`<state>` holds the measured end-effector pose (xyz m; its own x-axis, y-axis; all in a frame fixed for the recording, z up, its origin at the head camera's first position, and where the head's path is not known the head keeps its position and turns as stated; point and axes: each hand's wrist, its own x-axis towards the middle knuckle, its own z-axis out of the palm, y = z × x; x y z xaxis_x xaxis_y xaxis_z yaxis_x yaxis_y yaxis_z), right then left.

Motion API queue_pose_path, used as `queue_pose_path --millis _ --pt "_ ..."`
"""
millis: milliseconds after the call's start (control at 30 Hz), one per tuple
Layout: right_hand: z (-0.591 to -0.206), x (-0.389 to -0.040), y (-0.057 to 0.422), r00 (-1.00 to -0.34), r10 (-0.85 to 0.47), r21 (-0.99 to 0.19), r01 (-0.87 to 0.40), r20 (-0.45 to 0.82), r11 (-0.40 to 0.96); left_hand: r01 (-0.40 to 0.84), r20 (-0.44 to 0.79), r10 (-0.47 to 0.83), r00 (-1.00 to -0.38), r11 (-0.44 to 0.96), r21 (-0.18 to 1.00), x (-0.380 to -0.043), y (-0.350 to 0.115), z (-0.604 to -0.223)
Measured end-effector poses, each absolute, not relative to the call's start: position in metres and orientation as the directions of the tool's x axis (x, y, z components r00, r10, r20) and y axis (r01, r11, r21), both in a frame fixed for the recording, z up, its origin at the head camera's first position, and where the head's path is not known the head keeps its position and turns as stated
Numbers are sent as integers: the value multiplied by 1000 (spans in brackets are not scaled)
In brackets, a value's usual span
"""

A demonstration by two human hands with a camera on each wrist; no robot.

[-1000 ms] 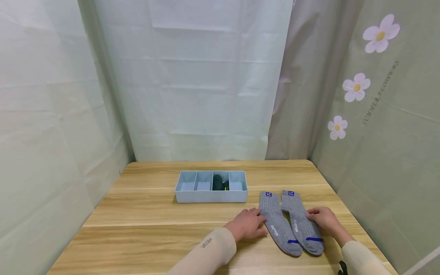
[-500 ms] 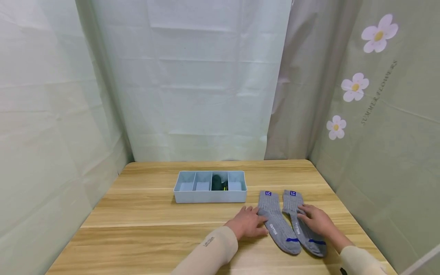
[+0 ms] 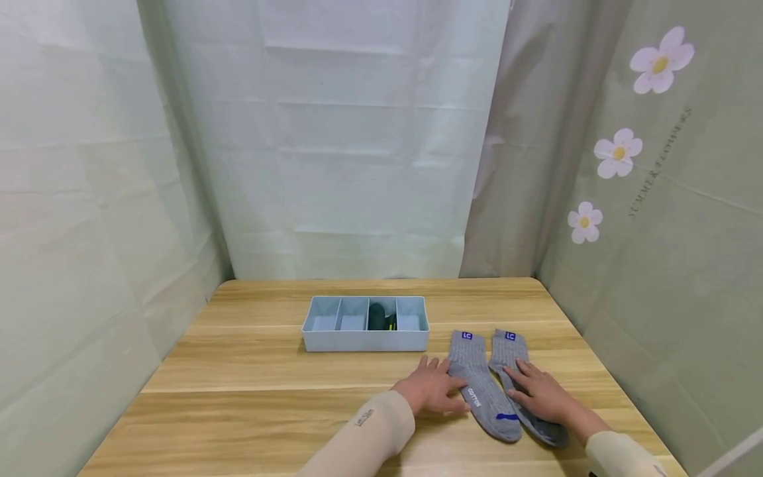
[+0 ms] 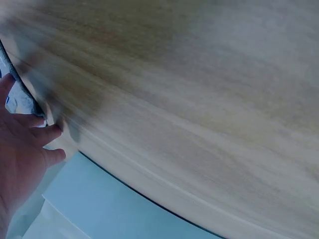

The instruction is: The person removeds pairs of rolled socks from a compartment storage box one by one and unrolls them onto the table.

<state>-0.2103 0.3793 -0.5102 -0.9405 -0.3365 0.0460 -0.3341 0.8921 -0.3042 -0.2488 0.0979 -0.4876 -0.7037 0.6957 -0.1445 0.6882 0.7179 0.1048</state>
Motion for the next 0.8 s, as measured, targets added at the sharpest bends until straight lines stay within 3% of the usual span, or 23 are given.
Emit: queue_pose_path --millis 500,800 --pt "-494 -223 361 -951 -261 -385 -305 163 871 716 -39 721 -691 691 98 -255 89 -476" --pt "-476 -240 336 -961 -209 -463 -270 178 844 703 32 705 -708 700 128 -274 70 -445"
